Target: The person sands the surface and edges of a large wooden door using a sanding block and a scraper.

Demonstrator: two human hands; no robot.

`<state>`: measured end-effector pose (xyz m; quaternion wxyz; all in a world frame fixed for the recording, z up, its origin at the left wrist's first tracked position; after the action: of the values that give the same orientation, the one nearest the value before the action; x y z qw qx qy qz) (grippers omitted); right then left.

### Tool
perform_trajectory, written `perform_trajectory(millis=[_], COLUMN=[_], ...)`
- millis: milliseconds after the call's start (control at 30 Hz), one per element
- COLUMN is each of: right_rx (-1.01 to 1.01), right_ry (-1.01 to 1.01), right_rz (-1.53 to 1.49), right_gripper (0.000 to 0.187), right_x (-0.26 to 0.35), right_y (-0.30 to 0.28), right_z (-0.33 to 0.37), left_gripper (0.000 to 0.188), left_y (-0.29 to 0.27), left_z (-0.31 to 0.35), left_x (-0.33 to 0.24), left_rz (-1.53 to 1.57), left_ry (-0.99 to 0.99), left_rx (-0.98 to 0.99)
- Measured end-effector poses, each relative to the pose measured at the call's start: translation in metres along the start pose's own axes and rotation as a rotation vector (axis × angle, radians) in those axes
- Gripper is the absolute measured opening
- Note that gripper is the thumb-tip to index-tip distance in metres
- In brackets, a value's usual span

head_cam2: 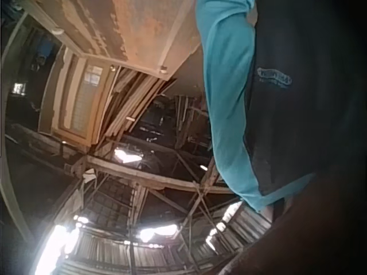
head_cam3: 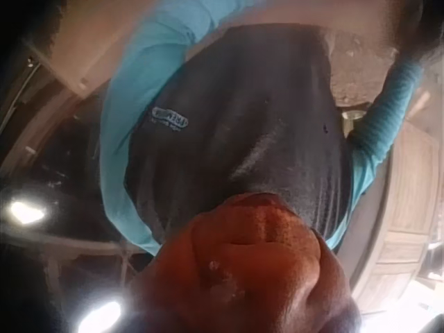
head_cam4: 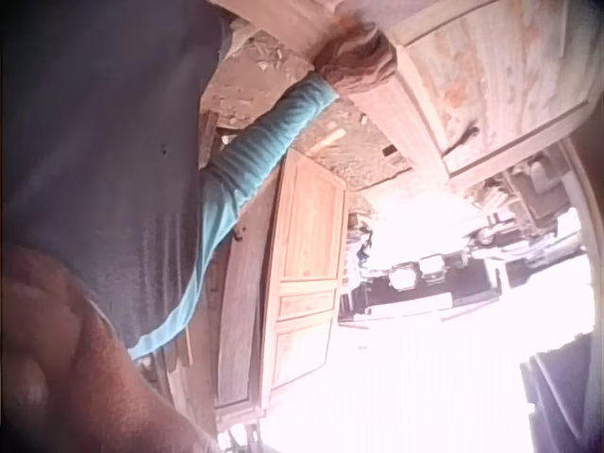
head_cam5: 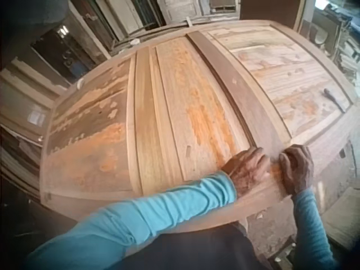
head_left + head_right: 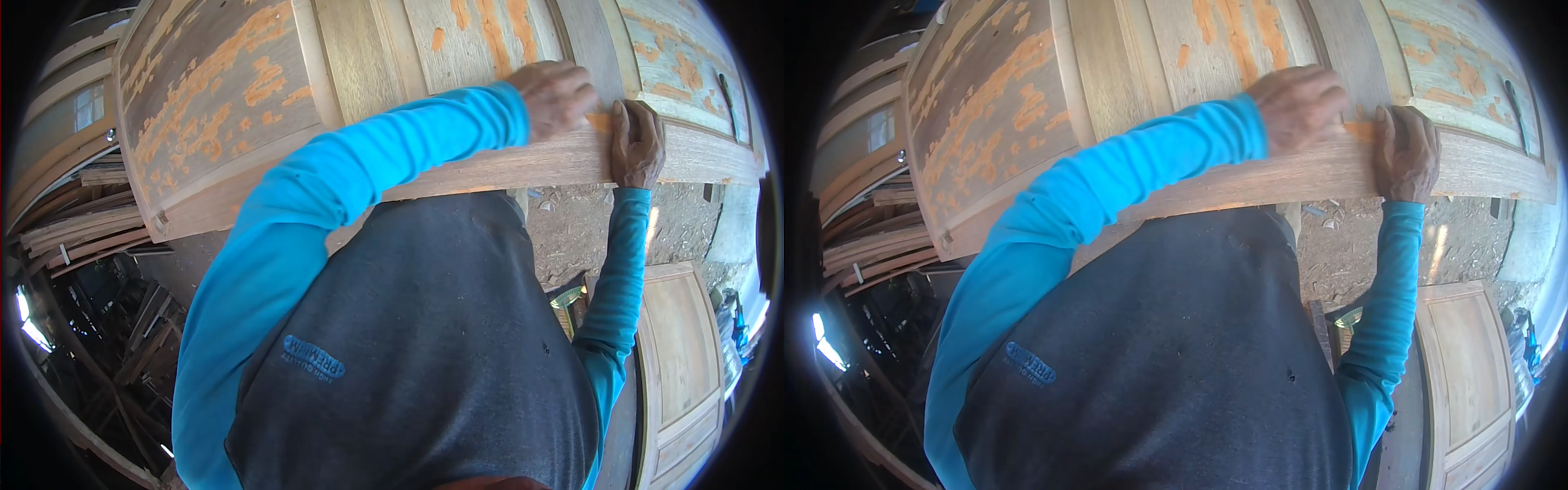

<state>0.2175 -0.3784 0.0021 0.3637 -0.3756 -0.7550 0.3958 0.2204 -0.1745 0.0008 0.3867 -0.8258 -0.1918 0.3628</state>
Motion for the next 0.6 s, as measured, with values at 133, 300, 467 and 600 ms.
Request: perform_trajectory(millis=[133, 300, 467, 600], right_rx=[-0.198, -0.373, -0.044, 0.247], right_ry=[0.135, 0.41, 0.288, -0.064], right_rz=[-0.089, -0.494, -0.823, -0.639], right_gripper=[0.04, 0.061, 0.063, 0.068], right_x=[0.004, 0.112, 0.17, 0.201], right_y=[0.004, -0.018, -0.014, -0.017], right_z=[0.042, 0.082, 0.079, 0.036], left_gripper=[0.029, 0.029, 0.032, 0.029], left_y=[-0.023, -0.029, -0.045, -0.068], left_z=[-0.026, 0.043, 0.113, 0.14], left_x=[-0.099, -0.092, -0.045, -0.036], left_rz=[0.258, 0.657, 0.804, 0.855], left_ry=[-0.011, -0.532, -1.073, -1.217], left_rx=[-0.364, -0.186, -0.067, -0.236])
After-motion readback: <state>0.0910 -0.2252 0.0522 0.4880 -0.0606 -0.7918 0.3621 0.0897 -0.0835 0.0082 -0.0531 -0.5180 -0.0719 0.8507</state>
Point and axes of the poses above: each hand's wrist, its own z-axis away from the middle knuckle, its own y-axis out of the palm, x = y × z, the point moved 4 cm from there along -z, towards the middle knuckle, and after that the axes turned 12 degrees about -y, right-handed, at the moved point
